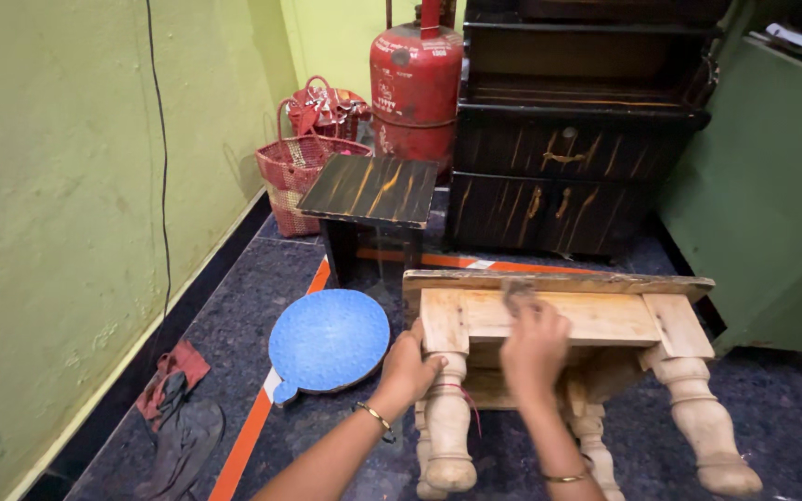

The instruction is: The person sands a small wooden stool using a piece of sandpaper. They systematically rub the sandpaper over the legs and the underside of the seat to smooth the surface.

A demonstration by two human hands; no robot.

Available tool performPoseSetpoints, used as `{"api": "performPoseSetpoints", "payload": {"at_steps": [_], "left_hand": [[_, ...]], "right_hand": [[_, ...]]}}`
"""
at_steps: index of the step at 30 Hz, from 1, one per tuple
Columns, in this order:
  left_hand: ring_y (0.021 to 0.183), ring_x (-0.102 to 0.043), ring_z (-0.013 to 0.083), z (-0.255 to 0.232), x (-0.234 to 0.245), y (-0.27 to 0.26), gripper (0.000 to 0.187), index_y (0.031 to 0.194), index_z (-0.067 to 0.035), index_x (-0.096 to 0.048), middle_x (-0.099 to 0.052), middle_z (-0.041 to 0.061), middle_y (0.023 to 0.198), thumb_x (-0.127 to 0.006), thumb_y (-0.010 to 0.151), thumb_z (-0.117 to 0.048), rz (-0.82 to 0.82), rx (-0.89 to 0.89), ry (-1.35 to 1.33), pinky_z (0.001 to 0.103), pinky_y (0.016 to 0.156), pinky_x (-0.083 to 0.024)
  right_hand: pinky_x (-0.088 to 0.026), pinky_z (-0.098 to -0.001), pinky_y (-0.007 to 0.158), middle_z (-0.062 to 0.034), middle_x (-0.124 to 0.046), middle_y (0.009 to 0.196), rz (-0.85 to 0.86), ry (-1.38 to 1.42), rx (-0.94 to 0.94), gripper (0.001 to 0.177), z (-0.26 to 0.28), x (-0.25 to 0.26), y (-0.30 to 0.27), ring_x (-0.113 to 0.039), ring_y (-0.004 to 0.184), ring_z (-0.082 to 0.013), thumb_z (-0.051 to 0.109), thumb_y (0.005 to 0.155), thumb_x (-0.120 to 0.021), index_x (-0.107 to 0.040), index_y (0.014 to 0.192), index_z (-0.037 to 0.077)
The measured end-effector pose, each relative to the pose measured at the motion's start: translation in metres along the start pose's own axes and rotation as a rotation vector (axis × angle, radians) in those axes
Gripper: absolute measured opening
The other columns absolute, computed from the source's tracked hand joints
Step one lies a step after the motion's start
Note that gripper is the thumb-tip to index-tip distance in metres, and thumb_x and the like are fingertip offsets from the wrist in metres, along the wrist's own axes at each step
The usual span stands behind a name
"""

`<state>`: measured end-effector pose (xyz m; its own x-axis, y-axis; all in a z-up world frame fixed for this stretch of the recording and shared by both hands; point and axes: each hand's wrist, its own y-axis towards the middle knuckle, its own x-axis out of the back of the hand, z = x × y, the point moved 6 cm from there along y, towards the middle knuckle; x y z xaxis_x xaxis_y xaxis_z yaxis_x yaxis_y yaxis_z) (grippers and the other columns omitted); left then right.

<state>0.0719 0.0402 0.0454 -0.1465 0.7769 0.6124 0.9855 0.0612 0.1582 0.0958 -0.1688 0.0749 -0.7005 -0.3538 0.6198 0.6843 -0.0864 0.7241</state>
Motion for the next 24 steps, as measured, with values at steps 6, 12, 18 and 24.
{"api": "performPoseSetpoints", "payload": {"at_steps": [6,12,18,24], "left_hand": [[0.101,-0.072,0.0360,0.033,-0.016,0.013,0.056,0.131,-0.004,-0.061,-0.074,0.018,0.108,-0.075,0.077,-0.008,-0.031,0.016,-0.304,0.041,0.089,-0.056],[0.097,-0.071,0.0330,0.053,0.008,0.016,0.030,0.107,0.000,-0.071,-0.075,0.014,0.099,-0.053,0.083,0.002,-0.381,0.138,-0.380,0.043,0.089,-0.055],[0.118,-0.051,0.0370,-0.036,0.050,-0.012,0.029,0.108,-0.005,-0.060,-0.060,0.016,0.117,-0.062,0.079,-0.001,-0.494,-0.309,-0.083,0.048,0.105,-0.041],[0.122,-0.046,0.0417,-0.046,0.026,-0.020,0.029,0.102,-0.007,-0.065,-0.053,0.019,0.127,-0.073,0.075,-0.004,-0.275,-0.182,0.017,0.048,0.101,-0.041]], "right_hand": [[-0.047,-0.0470,0.090,-0.0110,-0.066,0.115,0.133,0.264,0.163,0.033,0.101,-0.008,0.007,-0.057,0.106,-0.0350,0.007,0.082,-0.065,-0.076,0.112,0.013],[-0.049,-0.0428,0.091,-0.0057,-0.067,0.108,0.425,0.594,0.342,0.033,0.111,0.002,0.005,-0.058,0.104,-0.0305,0.007,0.084,-0.068,-0.077,0.113,0.018],[-0.045,-0.0394,0.099,-0.0043,-0.071,0.102,0.767,0.509,0.422,0.038,0.039,0.023,0.008,-0.061,0.104,-0.0276,0.004,0.079,-0.070,-0.080,0.111,0.022],[-0.048,-0.0444,0.097,-0.0107,-0.067,0.108,0.095,0.226,0.101,0.040,0.001,0.070,0.044,-0.057,0.107,-0.0351,-0.006,0.074,-0.064,-0.080,0.104,0.016]]}}
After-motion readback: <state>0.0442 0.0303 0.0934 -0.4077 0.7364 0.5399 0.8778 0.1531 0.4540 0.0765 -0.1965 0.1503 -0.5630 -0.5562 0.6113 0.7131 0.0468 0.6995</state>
